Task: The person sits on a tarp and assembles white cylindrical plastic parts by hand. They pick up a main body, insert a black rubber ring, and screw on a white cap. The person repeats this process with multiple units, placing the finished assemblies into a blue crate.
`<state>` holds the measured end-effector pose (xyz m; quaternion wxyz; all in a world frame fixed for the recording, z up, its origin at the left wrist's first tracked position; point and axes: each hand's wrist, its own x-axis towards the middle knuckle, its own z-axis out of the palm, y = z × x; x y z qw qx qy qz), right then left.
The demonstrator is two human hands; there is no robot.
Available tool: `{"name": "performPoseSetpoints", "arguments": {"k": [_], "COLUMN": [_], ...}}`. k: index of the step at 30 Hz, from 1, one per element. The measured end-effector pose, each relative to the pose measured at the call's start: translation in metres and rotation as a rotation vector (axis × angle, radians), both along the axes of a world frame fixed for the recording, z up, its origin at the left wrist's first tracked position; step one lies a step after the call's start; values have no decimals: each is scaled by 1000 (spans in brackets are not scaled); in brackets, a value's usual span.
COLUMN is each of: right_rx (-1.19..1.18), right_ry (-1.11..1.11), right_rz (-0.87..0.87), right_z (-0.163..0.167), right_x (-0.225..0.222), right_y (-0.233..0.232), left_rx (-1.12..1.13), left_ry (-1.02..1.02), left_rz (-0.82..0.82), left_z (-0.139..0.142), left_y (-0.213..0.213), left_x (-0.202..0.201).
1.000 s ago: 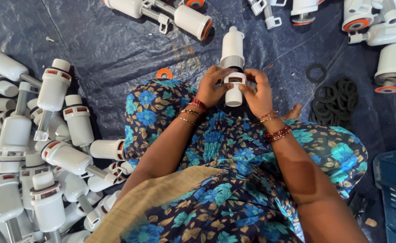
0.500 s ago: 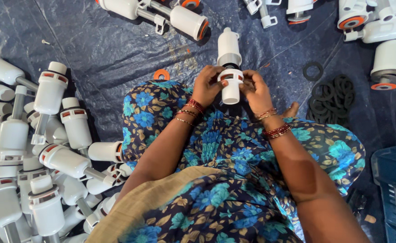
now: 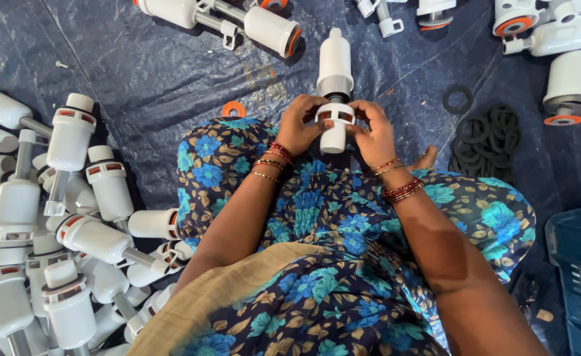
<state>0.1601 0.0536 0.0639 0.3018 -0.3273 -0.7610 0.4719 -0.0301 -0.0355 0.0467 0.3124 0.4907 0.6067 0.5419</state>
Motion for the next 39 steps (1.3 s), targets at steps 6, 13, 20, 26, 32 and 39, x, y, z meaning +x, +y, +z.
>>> {"name": "performPoseSetpoints", "arguments": {"k": [6, 13, 20, 26, 32, 39], "right_rx": [46, 152, 168, 42, 87, 139], "right_ry": [-17, -145, -122, 11, -67, -141], "right_rz": [61, 23, 14, -12, 28, 18], "right_z": [10, 1, -16, -3, -4, -20], "right_x": [3, 4, -5, -5, -1, 0], "right_y": [0, -6, -18, -12, -5, -6], "left_rx": [13, -62, -115, -17, 2, -6], "left_ry": [247, 260, 316, 249, 152, 169], "left_rz": [45, -114, -107, -17, -5, -111], "left_z": [-1, 11, 5, -7, -11, -10], "left_y": [-2, -2, -7, -5, -3, -1], "left_x": [2, 4, 10, 7, 7, 6]}}
